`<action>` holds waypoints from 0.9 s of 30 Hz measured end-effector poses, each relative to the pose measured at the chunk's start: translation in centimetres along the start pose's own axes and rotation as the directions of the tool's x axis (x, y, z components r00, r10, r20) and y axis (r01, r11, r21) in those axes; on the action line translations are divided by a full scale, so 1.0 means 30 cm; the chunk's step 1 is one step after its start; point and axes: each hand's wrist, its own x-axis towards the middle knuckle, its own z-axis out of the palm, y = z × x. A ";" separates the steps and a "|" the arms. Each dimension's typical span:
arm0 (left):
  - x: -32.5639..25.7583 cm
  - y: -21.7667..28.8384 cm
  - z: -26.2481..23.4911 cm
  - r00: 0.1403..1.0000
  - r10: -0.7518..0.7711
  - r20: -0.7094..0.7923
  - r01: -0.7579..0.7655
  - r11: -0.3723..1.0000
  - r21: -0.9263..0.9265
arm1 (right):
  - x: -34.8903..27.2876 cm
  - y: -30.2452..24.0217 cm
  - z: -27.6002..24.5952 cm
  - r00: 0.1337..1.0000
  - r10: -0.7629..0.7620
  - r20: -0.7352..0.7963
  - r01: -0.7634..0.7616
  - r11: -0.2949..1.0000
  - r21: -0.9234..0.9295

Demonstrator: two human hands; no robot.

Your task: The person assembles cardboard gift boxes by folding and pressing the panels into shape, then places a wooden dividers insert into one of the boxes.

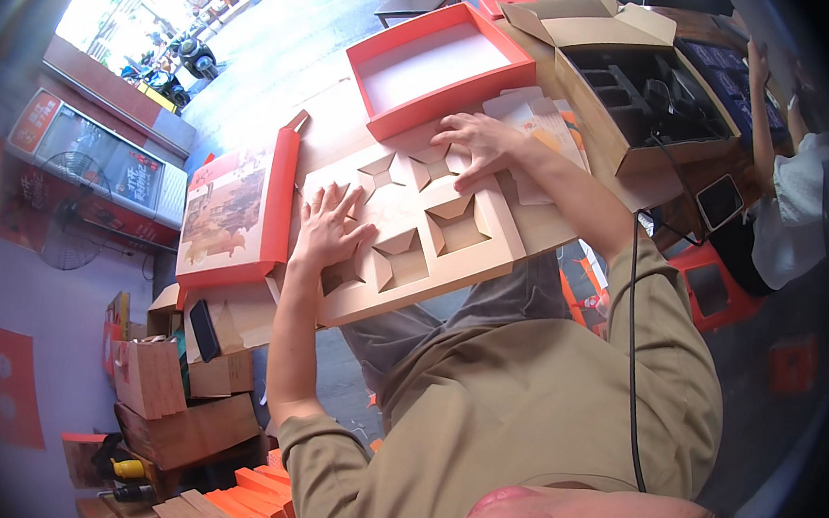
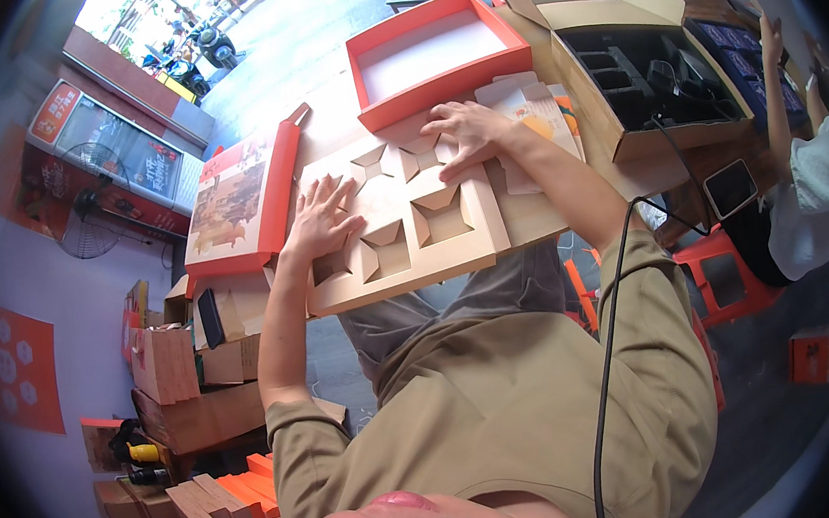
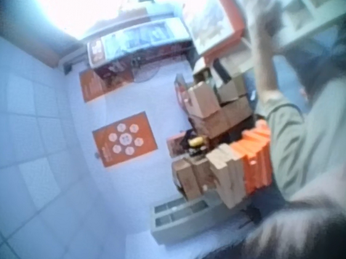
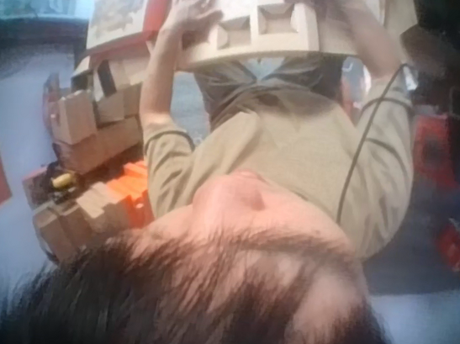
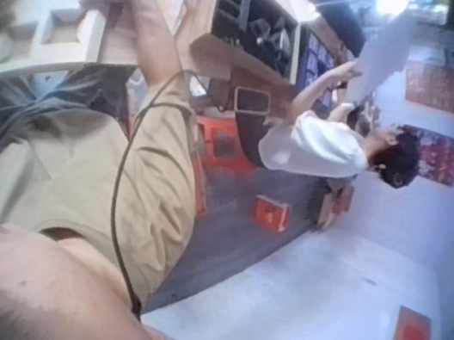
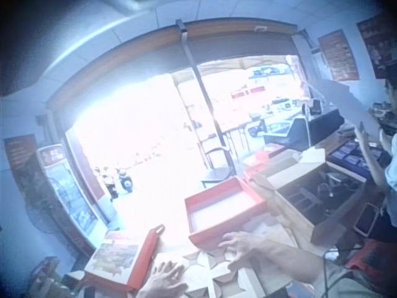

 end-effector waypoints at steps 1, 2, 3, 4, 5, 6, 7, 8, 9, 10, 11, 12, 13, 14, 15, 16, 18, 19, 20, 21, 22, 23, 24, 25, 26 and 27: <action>0.003 0.005 0.000 1.000 0.007 -0.013 -0.007 1.000 -0.005 | -0.004 0.004 0.006 1.000 0.001 -0.003 -0.001 1.000 -0.004; 0.002 0.009 0.001 1.000 0.012 -0.025 -0.012 1.000 -0.011 | -0.007 0.005 0.010 1.000 0.001 -0.006 -0.001 1.000 -0.008; -0.002 0.020 -0.001 0.999 0.024 -0.032 -0.025 1.000 -0.015 | -0.008 0.002 0.015 1.000 0.000 -0.009 0.000 1.000 -0.008; -0.004 0.034 0.000 0.999 0.037 -0.039 -0.037 0.999 -0.019 | -0.010 0.002 0.017 1.000 0.015 -0.010 -0.015 1.000 -0.005; -0.007 0.048 0.001 0.998 0.049 -0.046 -0.050 0.998 -0.023 | -0.013 0.004 0.017 1.000 0.029 -0.010 -0.029 1.000 -0.002; -0.013 0.046 0.016 0.996 0.040 -0.074 -0.041 0.999 -0.012 | -0.007 0.003 0.015 0.999 0.037 -0.010 -0.037 0.999 -0.004; -0.018 0.045 0.032 0.994 0.031 -0.102 -0.031 1.000 -0.002 | -0.002 0.002 0.019 1.000 0.020 -0.016 -0.019 1.000 0.008; -0.024 0.040 0.046 0.991 0.023 -0.130 -0.022 1.000 0.009 | 0.001 0.001 0.021 1.000 0.003 -0.021 -0.003 1.000 0.020; -0.021 0.045 0.042 0.992 0.025 -0.126 -0.024 1.000 0.007 | -0.003 0.008 0.023 1.000 -0.007 -0.029 0.008 0.999 0.031; -0.016 0.048 0.036 0.992 0.027 -0.122 -0.026 1.000 0.004 | -0.005 0.015 0.025 0.999 -0.004 -0.033 0.005 0.999 0.040; -0.010 0.053 0.031 0.993 0.029 -0.118 -0.029 1.000 0.002 | -0.009 0.022 0.028 0.999 0.001 -0.037 0.001 0.999 0.049; -0.007 0.047 0.036 0.991 0.030 -0.128 -0.028 0.999 0.018 | -0.005 0.018 0.027 0.999 -0.001 -0.039 0.003 0.998 0.056; -0.003 0.043 0.040 0.990 0.031 -0.138 -0.027 0.999 0.033 | -0.005 0.014 0.026 1.000 0.011 -0.029 -0.010 0.999 0.054; -0.001 0.039 0.046 0.988 0.033 -0.148 -0.026 0.998 0.049 | -0.006 0.011 0.024 1.000 0.024 -0.020 -0.023 0.998 0.051; -0.001 0.044 0.053 0.982 0.051 -0.182 -0.035 0.996 0.086 | -0.008 0.009 0.025 0.999 0.039 -0.012 -0.039 0.998 0.051; -0.001 0.045 0.058 0.980 0.056 -0.193 -0.039 0.995 0.093 | -0.007 0.006 0.025 0.999 0.047 -0.004 -0.047 0.998 0.044; -0.001 0.049 0.061 0.974 0.069 -0.216 -0.046 0.993 0.109 | -0.004 -0.003 0.018 0.998 0.063 0.009 -0.063 0.998 0.030; -0.005 0.051 0.059 0.974 0.076 -0.212 -0.051 0.991 0.120 | -0.003 -0.011 0.012 0.998 0.066 0.025 -0.066 0.998 0.013; -0.011 0.053 0.057 0.975 0.081 -0.208 -0.054 0.990 0.131 | -0.003 -0.020 0.006 0.997 0.068 0.041 -0.068 0.998 -0.004; -0.012 0.059 0.044 0.974 0.089 -0.207 -0.060 0.988 0.144 | -0.003 -0.027 -0.002 0.996 0.072 0.054 -0.071 0.997 -0.023; -0.018 0.067 0.033 0.974 0.089 -0.207 -0.051 0.983 0.179 | -0.003 -0.029 -0.002 0.996 0.074 0.055 -0.073 0.997 -0.017; -0.029 0.075 0.024 0.974 0.087 -0.208 -0.042 0.976 0.214 | -0.002 -0.032 -0.003 0.996 0.075 0.055 -0.074 0.997 -0.011; -0.038 0.093 0.007 0.974 0.092 -0.207 -0.038 0.967 0.250 | -0.006 -0.030 -0.004 0.995 0.081 0.053 -0.081 0.997 -0.004; -0.047 0.124 -0.021 0.978 0.097 -0.185 -0.060 0.979 0.196 | -0.012 -0.021 0.000 0.996 0.077 0.039 -0.077 0.997 -0.001; -0.063 0.155 -0.048 0.981 0.103 -0.163 -0.081 0.987 0.140 | -0.016 -0.011 0.004 0.997 0.073 0.024 -0.073 0.997 0.002; -0.099 0.194 -0.076 0.985 0.101 -0.138 -0.090 0.993 0.082 | -0.015 -0.012 0.013 0.998 0.062 0.015 -0.062 0.998 0.008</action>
